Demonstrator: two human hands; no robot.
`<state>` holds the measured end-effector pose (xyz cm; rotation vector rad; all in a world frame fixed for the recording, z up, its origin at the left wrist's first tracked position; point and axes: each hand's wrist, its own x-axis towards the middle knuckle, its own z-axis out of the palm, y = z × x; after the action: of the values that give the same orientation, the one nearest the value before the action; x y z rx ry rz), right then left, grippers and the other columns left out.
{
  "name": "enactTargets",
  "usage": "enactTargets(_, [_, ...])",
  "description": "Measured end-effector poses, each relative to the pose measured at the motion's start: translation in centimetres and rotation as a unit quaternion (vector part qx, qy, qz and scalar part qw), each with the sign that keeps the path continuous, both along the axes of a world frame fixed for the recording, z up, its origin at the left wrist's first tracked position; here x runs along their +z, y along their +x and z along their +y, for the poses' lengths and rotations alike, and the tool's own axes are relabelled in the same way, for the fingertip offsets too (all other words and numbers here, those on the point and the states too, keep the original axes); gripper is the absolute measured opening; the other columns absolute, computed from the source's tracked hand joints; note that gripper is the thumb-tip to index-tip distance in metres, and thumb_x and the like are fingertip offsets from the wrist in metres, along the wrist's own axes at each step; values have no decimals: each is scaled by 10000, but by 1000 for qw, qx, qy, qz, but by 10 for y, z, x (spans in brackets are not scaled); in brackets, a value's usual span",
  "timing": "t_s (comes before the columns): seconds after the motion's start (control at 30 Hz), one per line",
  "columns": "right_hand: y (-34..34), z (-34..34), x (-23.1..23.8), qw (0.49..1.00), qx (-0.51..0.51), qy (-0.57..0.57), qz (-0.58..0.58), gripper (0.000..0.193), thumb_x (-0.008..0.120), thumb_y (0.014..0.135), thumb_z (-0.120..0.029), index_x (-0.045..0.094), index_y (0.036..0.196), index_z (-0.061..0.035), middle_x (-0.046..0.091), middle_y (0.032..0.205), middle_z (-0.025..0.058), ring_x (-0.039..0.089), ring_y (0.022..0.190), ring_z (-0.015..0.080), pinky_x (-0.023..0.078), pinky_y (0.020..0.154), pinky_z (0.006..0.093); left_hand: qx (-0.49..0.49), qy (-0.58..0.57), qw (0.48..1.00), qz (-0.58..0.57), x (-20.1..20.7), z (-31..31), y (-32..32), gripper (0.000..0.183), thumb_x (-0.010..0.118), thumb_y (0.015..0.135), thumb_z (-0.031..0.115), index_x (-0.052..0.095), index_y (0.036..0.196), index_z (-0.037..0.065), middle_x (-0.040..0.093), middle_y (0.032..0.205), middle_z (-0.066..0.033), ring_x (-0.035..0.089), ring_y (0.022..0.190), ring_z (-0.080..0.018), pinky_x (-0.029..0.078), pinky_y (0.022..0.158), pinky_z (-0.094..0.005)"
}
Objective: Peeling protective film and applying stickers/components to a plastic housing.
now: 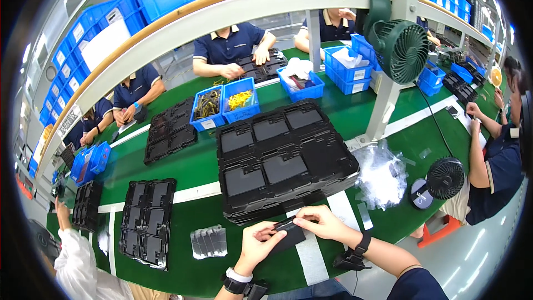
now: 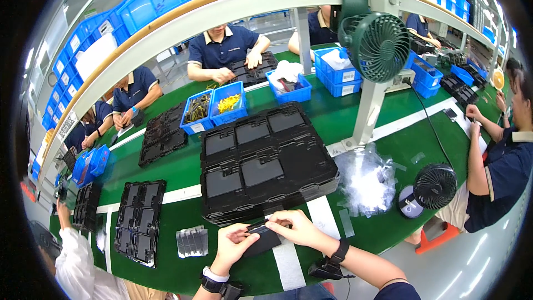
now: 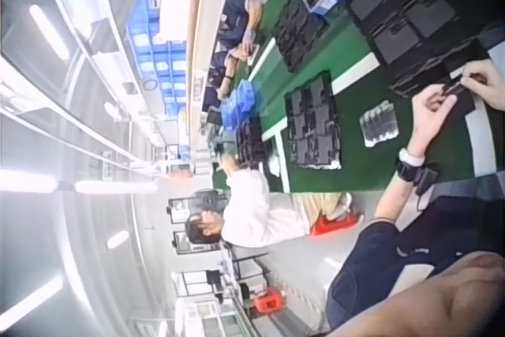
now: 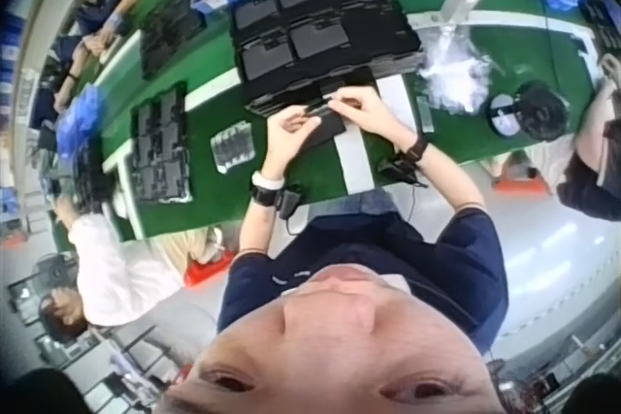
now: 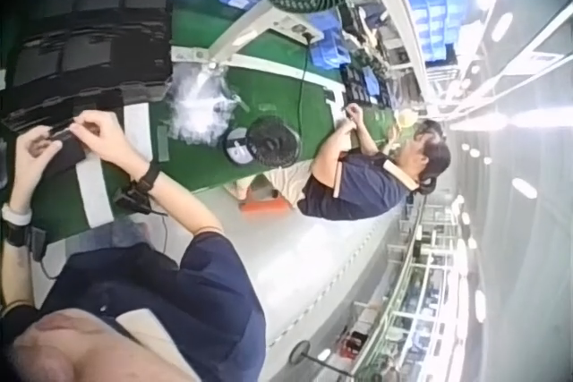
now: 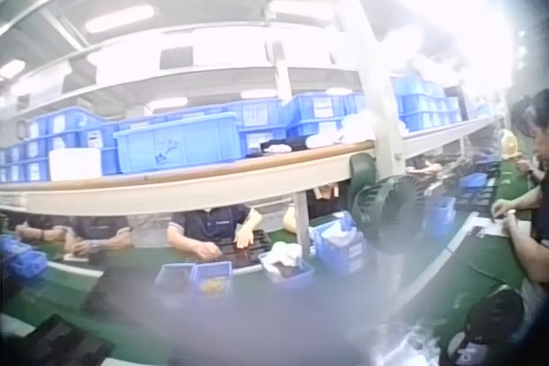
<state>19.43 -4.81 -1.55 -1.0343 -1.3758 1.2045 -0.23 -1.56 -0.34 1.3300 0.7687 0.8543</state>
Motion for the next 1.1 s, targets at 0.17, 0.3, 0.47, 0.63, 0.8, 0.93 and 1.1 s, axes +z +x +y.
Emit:
enactTargets(0.17, [-8, -4, 15, 993, 82, -48, -76, 250, 640, 822, -164, 620, 987, 21, 657, 786, 66, 584, 736, 64, 497, 649, 242, -4, 55, 998, -4, -2, 3, -3, 208, 679, 749, -16, 618, 947, -33, 642, 814, -72, 609, 750, -99, 488, 611, -180])
enactTargets(0.3, [-8, -5, 16, 996, 54, -49, -55, 267, 640, 822, -171, 623, 1008, 19, 664, 817, 74, 573, 737, 58, 499, 660, 242, 31, -3, 998, -48, 2, 0, -5, 201, 676, 754, -12, 621, 946, -24, 644, 850, -77, 613, 790, -118, 499, 689, -211])
enactTargets(0.47, [-13, -6, 14, 998, 44, -37, -19, 251, 645, 818, -177, 633, 991, 4, 664, 783, 69, 559, 688, 49, 487, 618, 229, 32, -29, 998, -41, 0, 2, -10, 139, 665, 760, -19, 621, 891, -36, 635, 923, -99, 620, 806, -139, 501, 740, -241])
enactTargets(0.63, [-15, -8, 16, 992, -36, 74, -97, 228, 655, 807, -195, 650, 926, -1, 624, 646, 91, 486, 523, 34, 407, 466, 229, 116, 179, 977, -19, 7, 0, 4, 76, 684, 705, -62, 640, 755, -26, 612, 912, -127, 601, 805, -164, 489, 729, -263])
enactTargets(0.8, [-15, -4, 11, 979, -35, 94, -175, 235, 653, 807, -191, 615, 785, 39, 580, 571, 136, 584, 514, 100, 441, 464, 268, 146, 176, 973, 12, 7, -5, 6, 101, 703, 664, -66, 648, 736, -19, 595, 998, -140, 555, 892, -182, 437, 781, -283])
enactTargets(0.93, [-11, 3, 10, 989, -39, 117, -87, 188, 636, 821, -163, 633, 872, 18, 588, 575, 87, 543, 504, 77, 414, 453, 254, 69, 136, 988, -29, 10, -4, 2, 299, 713, 639, -86, 633, 924, -41, 588, 1020, -158, 562, 948, -214, 439, 863, -321])
enactTargets(1.1, [-6, -3, 17, 995, 50, 62, -52, 212, 648, 819, -186, 637, 884, 15, 522, 537, 20, 362, 461, 38, 286, 407, 232, 66, 20, 996, -60, 10, 0, -9, 132, 642, 720, -98, 637, 840, -45, 621, 909, -136, 607, 728, -137, 491, 684, -231])
